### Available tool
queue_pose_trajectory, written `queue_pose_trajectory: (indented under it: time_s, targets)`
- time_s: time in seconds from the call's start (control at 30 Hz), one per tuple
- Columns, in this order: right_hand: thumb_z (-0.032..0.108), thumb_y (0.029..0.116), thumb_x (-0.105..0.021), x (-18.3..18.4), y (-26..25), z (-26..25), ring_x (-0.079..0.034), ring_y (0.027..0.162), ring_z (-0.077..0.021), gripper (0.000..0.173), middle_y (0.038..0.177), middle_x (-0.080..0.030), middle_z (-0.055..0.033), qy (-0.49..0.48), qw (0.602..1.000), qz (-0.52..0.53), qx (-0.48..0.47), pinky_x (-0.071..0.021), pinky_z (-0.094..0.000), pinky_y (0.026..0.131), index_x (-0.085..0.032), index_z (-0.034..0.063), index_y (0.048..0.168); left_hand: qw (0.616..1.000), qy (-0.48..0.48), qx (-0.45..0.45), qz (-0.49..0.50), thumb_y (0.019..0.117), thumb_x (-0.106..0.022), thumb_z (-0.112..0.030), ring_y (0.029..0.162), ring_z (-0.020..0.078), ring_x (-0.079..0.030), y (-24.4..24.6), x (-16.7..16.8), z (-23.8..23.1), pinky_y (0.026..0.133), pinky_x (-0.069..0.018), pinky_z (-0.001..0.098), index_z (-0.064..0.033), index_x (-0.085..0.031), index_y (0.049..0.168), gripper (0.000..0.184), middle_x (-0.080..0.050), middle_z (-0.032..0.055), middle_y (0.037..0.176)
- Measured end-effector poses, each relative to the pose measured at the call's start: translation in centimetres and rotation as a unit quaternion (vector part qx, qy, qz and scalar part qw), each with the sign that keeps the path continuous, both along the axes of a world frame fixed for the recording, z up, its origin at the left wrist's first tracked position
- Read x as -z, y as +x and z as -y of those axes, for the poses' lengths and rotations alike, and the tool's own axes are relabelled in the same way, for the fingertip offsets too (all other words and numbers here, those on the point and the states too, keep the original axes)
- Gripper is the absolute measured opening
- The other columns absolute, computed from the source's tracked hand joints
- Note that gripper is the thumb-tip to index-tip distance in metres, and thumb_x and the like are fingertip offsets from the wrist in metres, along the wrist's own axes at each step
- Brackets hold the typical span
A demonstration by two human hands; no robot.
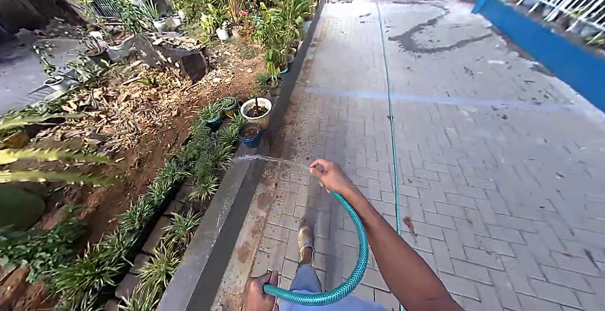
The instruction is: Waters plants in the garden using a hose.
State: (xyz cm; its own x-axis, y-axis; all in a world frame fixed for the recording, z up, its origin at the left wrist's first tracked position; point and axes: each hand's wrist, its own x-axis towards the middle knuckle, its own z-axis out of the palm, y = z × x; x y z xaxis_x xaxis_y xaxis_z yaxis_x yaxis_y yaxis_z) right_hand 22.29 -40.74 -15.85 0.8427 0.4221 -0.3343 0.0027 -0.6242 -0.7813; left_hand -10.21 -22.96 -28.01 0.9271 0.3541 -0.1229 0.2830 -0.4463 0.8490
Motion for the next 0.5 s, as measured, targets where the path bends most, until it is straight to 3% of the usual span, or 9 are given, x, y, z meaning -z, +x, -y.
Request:
queue_pose_trajectory:
  time_s: [0.23,0.37,0.5]
  targets:
    - [0.033,0.1093,-0.052,-2.0,18.5,-2.1,-0.053,0.048,-0.0145,0.033,0.068,-0.06,-0.0075,-0.008,0.997,0.062,0.035,-0.0486,-0.0314,0.049,-0.062,0.0127,0.134,0.996,-0.083,0.019,-0.04,0.0987,-0.054,-0.037,0.048,0.0096,-0.046,18.8,0.2,-1.7,0.049,-0.0403,0.0364,-0.0147,-0.053,0.058,0.046,-0.045,-0.0055,0.051]
    - [0.035,0.1094,-0.052,-2.6,26.6,-2.9,-0.055,0.05,-0.0172,0.034,0.072,-0.061,-0.0099,-0.076,0.997,0.014,0.016,-0.0509,-0.0342,0.051,-0.06,0.0135,0.135,0.993,-0.116,0.029,0.012,0.0991,-0.056,-0.03,0.045,0.0021,-0.04,28.3,-1.8,-2.9,0.046,-0.035,0.0263,-0.0154,-0.05,0.056,0.046,-0.041,-0.0092,0.049]
    - [0.035,0.1088,-0.053,-2.1,32.2,-3.8,-0.051,0.047,-0.0132,0.032,0.07,-0.059,-0.0074,-0.069,0.996,-0.042,-0.046,-0.0467,-0.0294,0.048,-0.061,0.0134,0.131,0.99,-0.113,0.075,0.031,0.0989,-0.054,-0.028,0.045,0.001,-0.039,35.1,-3.4,-3.6,0.047,-0.0334,0.0251,-0.0149,-0.049,0.055,0.046,-0.04,-0.0097,0.049]
